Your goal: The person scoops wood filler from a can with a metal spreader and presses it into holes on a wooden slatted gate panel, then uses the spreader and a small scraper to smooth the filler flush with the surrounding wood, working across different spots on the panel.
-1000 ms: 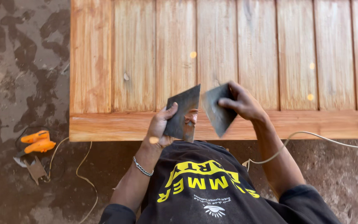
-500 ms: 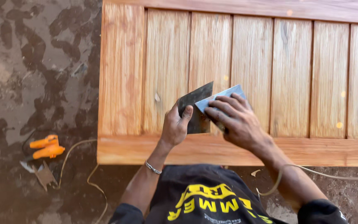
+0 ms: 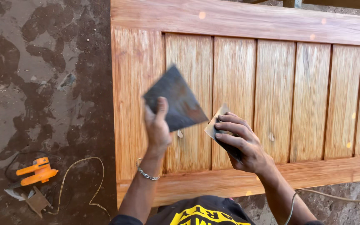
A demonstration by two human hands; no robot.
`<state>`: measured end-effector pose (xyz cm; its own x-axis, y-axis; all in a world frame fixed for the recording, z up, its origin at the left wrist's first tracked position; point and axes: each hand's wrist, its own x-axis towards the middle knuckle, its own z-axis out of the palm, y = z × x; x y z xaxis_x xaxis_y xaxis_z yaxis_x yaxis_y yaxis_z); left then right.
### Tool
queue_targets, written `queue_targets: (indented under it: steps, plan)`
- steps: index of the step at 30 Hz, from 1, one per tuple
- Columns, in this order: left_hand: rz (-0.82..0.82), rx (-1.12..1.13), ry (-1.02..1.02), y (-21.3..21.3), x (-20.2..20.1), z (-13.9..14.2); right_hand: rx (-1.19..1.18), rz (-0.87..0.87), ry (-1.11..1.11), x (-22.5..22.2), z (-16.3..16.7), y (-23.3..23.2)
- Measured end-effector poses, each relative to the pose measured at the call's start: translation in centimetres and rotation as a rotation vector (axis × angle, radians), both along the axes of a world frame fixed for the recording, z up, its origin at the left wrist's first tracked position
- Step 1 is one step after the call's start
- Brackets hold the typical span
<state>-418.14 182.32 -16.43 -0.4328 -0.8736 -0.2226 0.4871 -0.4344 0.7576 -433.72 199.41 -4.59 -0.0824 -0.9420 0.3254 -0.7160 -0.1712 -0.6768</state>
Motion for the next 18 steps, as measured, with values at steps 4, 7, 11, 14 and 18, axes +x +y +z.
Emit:
queue_targets:
  steps: [4,7,11,14,18]
  plan:
    - [-0.159,0.461,0.167,-1.4,-3.2,1.2,-0.097,0.026,-0.053,-1.1,-3.2,-4.7]
    - [-0.248,0.531,0.237,-4.0,-2.6,0.7,-0.045,0.044,0.109,-3.6,-5.5,-7.7]
    - [-0.253,0.424,0.253,-8.0,-1.6,-1.5,0.234,0.058,0.472,-7.0,-4.8,-10.0]
    - [-0.299,0.277,0.105,-10.6,-1.7,-3.8,0.214,0.140,0.514,-7.9,-3.3,-11.8]
    - [-0.351,0.096,-0.016,-11.8,-2.5,-6.0,0.295,0.271,0.648,-6.9,-3.5,-14.9]
